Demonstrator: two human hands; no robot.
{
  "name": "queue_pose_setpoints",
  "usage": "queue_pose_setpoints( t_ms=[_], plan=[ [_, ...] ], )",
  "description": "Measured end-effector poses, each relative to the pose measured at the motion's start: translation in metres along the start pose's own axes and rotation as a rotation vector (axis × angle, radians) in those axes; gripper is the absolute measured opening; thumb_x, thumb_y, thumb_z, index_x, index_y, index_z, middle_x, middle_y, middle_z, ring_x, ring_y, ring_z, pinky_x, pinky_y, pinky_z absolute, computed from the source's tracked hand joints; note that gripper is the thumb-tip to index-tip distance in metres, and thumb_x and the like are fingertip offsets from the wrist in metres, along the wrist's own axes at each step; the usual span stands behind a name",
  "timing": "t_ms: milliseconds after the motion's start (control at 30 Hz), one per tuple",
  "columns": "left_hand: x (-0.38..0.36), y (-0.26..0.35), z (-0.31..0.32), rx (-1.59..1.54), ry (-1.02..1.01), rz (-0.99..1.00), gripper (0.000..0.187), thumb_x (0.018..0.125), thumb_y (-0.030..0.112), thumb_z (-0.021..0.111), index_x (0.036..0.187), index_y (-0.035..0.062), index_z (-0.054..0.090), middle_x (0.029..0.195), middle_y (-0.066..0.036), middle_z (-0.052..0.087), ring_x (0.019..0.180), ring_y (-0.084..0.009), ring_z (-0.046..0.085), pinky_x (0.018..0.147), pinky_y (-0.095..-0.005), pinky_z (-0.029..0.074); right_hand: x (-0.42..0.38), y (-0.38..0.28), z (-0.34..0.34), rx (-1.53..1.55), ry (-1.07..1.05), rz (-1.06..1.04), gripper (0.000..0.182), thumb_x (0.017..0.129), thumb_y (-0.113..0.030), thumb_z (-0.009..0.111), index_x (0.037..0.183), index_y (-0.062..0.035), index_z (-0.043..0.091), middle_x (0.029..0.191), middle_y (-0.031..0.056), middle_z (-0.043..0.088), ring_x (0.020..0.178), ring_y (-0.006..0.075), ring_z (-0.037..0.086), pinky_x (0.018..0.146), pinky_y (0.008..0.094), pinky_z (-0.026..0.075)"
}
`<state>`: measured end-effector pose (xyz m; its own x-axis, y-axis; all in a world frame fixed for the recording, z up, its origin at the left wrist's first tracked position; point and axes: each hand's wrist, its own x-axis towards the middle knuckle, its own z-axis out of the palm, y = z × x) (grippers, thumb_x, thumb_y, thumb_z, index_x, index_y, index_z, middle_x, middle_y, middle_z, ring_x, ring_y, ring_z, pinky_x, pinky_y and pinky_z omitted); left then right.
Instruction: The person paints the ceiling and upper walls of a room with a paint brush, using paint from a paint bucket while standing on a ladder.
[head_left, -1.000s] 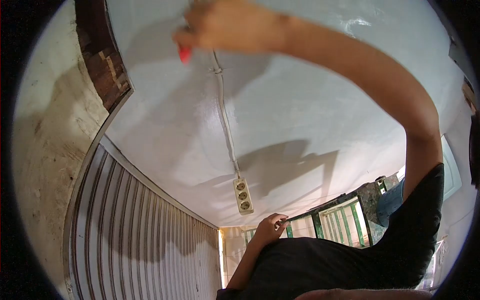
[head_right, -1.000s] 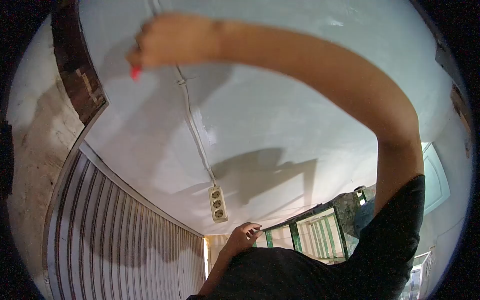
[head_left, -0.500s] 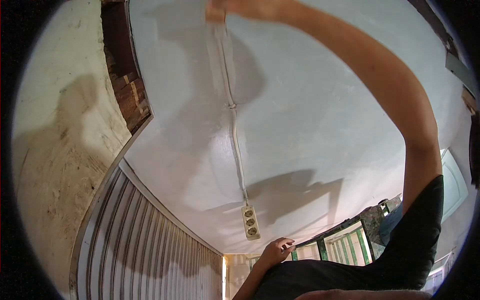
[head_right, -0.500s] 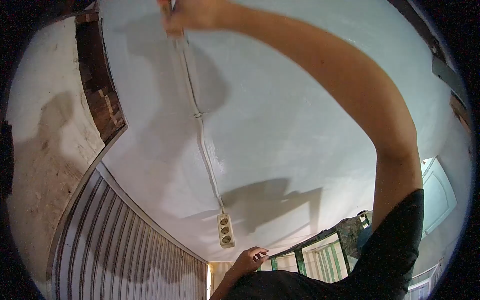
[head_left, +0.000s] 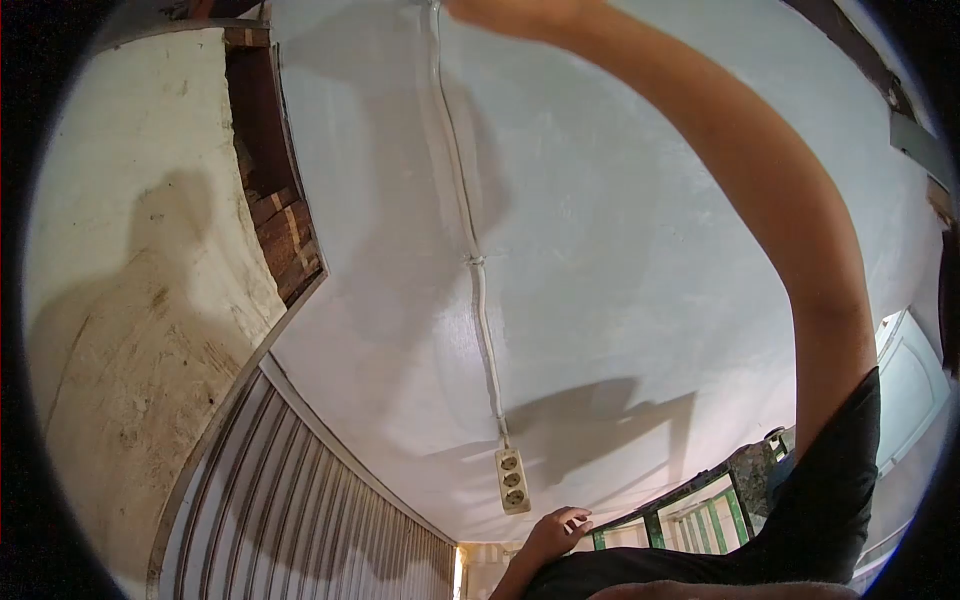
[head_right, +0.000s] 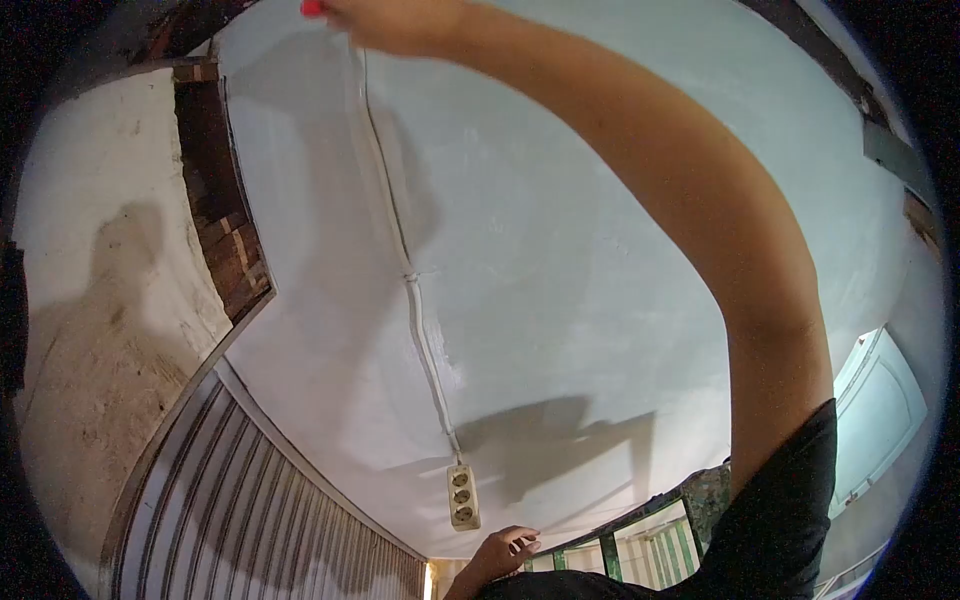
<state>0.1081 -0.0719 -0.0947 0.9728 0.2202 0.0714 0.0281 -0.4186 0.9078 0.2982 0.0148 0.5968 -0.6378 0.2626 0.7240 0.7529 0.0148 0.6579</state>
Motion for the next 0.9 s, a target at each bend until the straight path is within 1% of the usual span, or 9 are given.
queue_pose_setpoints(
  t_ms=[133, 200, 333, 467, 567, 633, 767, 833, 900],
  plan=[
    [0.002, -0.009, 0.005, 0.014, -0.002, 0.006, 0.034, 0.097, 0.033, 0.068, 0.118, 0.0065, 0.071, 0.109, -0.013, 0.073, 0.085, -0.0236, 0.073, 0.081, -0.0365, 0.057, -0.033, -0.050, 0.005, 0.016, 0.002, -0.006, 0.011, 0.085, -0.011, 0.069, 0.095, -0.0075, 0.068, 0.081, 0.0171, 0.072, 0.079, 0.0356, 0.073, 0.072, 0.0456, 0.058],
    [0.005, -0.009, 0.007, 0.015, -0.002, 0.043, 0.035, 0.097, 0.034, 0.069, 0.117, 0.0050, 0.071, 0.109, -0.014, 0.074, 0.084, -0.0232, 0.073, 0.081, -0.0356, 0.058, -0.056, -0.071, 0.010, -0.046, -0.168, -0.119, 0.018, 0.079, -0.005, 0.068, 0.096, -0.0070, 0.062, 0.072, 0.0129, 0.063, 0.074, 0.0323, 0.069, 0.067, 0.0454, 0.055],
    [0.012, -0.018, 0.014, 0.015, 0.011, 0.121, 0.035, 0.097, 0.033, 0.070, 0.116, 0.0033, 0.071, 0.107, -0.013, 0.074, 0.082, -0.0221, 0.072, 0.078, -0.0343, 0.059, -0.112, -0.129, 0.025, -0.053, -0.285, -0.275, 0.014, 0.081, -0.012, 0.069, 0.093, -0.0073, 0.063, 0.067, 0.0061, 0.058, 0.076, 0.0270, 0.067, 0.064, 0.0386, 0.056],
    [0.011, -0.003, 0.012, 0.007, 0.008, 0.108, 0.035, 0.097, 0.033, 0.069, 0.116, 0.0034, 0.071, 0.106, -0.013, 0.073, 0.082, -0.0220, 0.071, 0.077, -0.0343, 0.058, -0.165, -0.188, 0.035, -0.160, -0.392, -0.346, 0.018, 0.080, -0.016, 0.070, 0.090, -0.0026, 0.062, 0.072, 0.0089, 0.062, 0.076, 0.0265, 0.067, 0.066, 0.0345, 0.057],
    [0.012, -0.012, 0.021, 0.022, 0.037, 0.116, 0.029, 0.094, 0.025, 0.074, 0.112, 0.0035, 0.071, 0.103, -0.013, 0.073, 0.080, -0.0219, 0.072, 0.075, -0.0343, 0.059, -0.197, -0.227, 0.044, -0.271, -0.323, -0.334, 0.023, 0.078, -0.018, 0.070, 0.088, 0.0004, 0.061, 0.076, 0.0134, 0.064, 0.075, 0.0275, 0.064, 0.069, 0.0331, 0.058],
    [0.013, -0.013, 0.023, 0.025, 0.023, 0.118, 0.027, 0.093, 0.023, 0.075, 0.111, 0.0026, 0.071, 0.103, -0.014, 0.073, 0.080, -0.0223, 0.072, 0.075, -0.0342, 0.059, -0.210, -0.256, 0.047, -0.167, -0.456, -0.085, 0.024, 0.076, -0.015, 0.071, 0.089, 0.0026, 0.061, 0.080, 0.0187, 0.065, 0.078, 0.0305, 0.065, 0.073, 0.0346, 0.060],
    [0.012, -0.012, 0.022, 0.029, 0.034, 0.120, 0.029, 0.094, 0.025, 0.073, 0.112, 0.0015, 0.070, 0.106, -0.014, 0.072, 0.085, -0.0251, 0.072, 0.076, -0.0355, 0.058, -0.225, -0.295, 0.061, -0.139, -0.471, 0.125, 0.023, 0.074, -0.011, 0.071, 0.090, 0.0018, 0.061, 0.087, 0.0211, 0.064, 0.085, 0.0335, 0.066, 0.075, 0.0384, 0.060],
    [0.010, -0.009, 0.018, 0.003, 0.028, 0.086, 0.032, 0.094, 0.027, 0.073, 0.113, 0.0015, 0.070, 0.107, -0.014, 0.072, 0.084, -0.0257, 0.072, 0.077, -0.0367, 0.058, -0.235, -0.313, 0.066, 0.056, -0.453, 0.384, 0.025, 0.072, -0.008, 0.071, 0.093, -0.0009, 0.060, 0.098, 0.0216, 0.062, 0.097, 0.0370, 0.066, 0.077, 0.0405, 0.061],
    [0.003, 0.000, 0.010, 0.003, 0.039, 0.009, 0.035, 0.095, 0.034, 0.069, 0.115, 0.0051, 0.071, 0.106, -0.014, 0.072, 0.086, -0.0279, 0.071, 0.080, -0.0403, 0.055, -0.252, -0.327, 0.070, 0.099, -0.401, 0.429, 0.025, 0.072, -0.009, 0.071, 0.094, -0.0025, 0.060, 0.101, 0.0204, 0.061, 0.101, 0.0375, 0.065, 0.078, 0.0412, 0.061]
  ],
)
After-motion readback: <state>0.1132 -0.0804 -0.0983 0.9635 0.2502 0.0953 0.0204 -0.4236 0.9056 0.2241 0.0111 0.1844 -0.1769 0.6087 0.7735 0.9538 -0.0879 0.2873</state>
